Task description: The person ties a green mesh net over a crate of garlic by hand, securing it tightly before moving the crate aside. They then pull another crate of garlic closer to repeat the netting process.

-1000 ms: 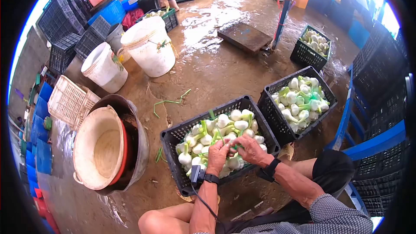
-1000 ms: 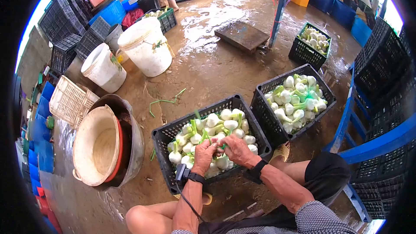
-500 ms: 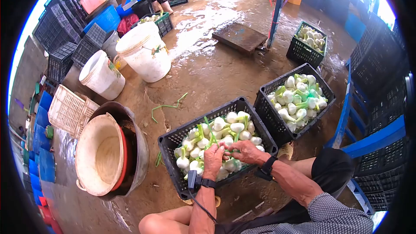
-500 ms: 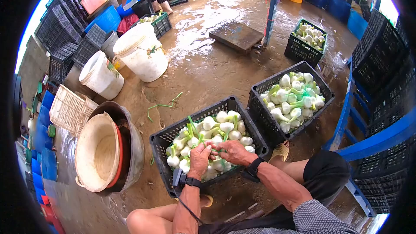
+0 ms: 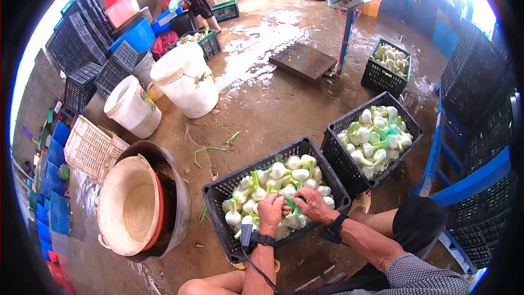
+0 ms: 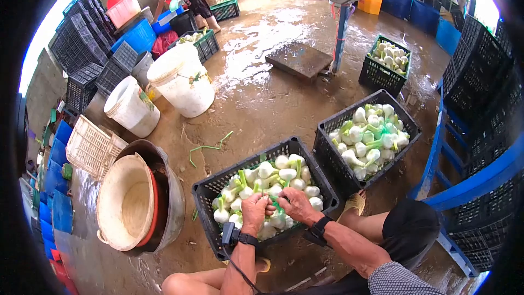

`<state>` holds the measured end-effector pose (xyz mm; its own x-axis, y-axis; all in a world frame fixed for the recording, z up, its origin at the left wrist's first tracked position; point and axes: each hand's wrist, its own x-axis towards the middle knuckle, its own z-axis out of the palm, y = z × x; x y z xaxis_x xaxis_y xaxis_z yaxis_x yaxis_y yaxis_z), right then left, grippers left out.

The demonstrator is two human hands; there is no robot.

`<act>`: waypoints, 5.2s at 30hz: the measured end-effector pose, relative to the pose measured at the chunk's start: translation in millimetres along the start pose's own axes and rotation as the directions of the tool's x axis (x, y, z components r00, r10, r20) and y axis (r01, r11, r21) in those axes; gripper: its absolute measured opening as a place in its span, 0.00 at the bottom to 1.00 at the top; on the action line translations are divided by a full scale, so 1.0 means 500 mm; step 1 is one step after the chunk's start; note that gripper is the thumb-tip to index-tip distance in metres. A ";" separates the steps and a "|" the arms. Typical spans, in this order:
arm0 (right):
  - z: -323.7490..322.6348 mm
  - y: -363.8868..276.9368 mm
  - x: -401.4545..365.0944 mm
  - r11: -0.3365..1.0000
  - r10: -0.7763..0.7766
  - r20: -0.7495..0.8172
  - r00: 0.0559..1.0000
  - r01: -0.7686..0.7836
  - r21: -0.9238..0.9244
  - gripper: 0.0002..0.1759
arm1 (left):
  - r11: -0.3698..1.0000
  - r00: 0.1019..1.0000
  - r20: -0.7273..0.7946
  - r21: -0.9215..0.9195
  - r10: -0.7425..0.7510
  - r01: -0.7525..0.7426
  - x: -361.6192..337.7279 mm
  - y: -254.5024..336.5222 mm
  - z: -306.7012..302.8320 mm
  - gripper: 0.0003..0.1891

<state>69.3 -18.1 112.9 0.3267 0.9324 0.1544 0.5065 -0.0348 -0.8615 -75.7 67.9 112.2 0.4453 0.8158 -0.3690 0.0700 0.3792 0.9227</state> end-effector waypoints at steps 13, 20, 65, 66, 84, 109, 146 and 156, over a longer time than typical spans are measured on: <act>0.012 -0.022 0.028 0.961 -0.164 0.050 0.985 0.171 -0.215 0.05 | 0.877 0.985 0.160 0.463 0.061 -0.129 0.012 0.003 -0.001 0.10; 0.022 0.042 0.031 0.956 -0.104 0.140 0.985 0.138 -0.260 0.08 | 0.894 0.962 0.192 0.369 0.194 -0.254 0.001 -0.006 -0.012 0.09; -0.010 -0.041 0.144 0.696 -0.332 0.488 0.807 0.559 -0.450 0.10 | 0.972 0.985 0.107 -0.174 -0.139 0.156 0.008 -0.044 -0.033 0.15; -0.008 -0.036 0.148 0.705 -0.364 0.501 0.785 0.584 -0.403 0.08 | 0.973 0.985 0.104 -0.175 -0.137 0.153 0.010 -0.048 -0.033 0.15; -0.016 0.028 0.177 0.822 -0.202 0.388 0.899 0.371 -0.432 0.04 | 0.988 0.998 -0.062 0.156 0.011 -0.001 -0.005 -0.046 -0.015 0.14; -0.043 0.057 0.182 0.956 -0.036 -0.056 0.998 0.018 -0.293 0.07 | 0.822 0.940 0.123 -0.529 0.318 -0.209 -0.048 0.037 -0.020 0.14; 0.004 -0.105 0.119 0.979 -0.198 0.454 0.869 0.158 0.125 0.10 | 0.918 0.937 0.020 0.193 0.348 -0.345 -0.036 0.164 -0.055 0.05; -0.050 -0.097 0.124 0.952 -0.191 0.128 0.973 0.153 0.264 0.09 | 0.943 0.957 0.270 0.278 0.104 -0.181 0.006 0.060 -0.017 0.07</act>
<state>84.9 32.2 176.4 0.1191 0.9600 0.2532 0.3220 0.2039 -0.9245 -80.0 85.2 137.9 0.6748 0.7023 -0.2267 0.2337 0.0881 0.9683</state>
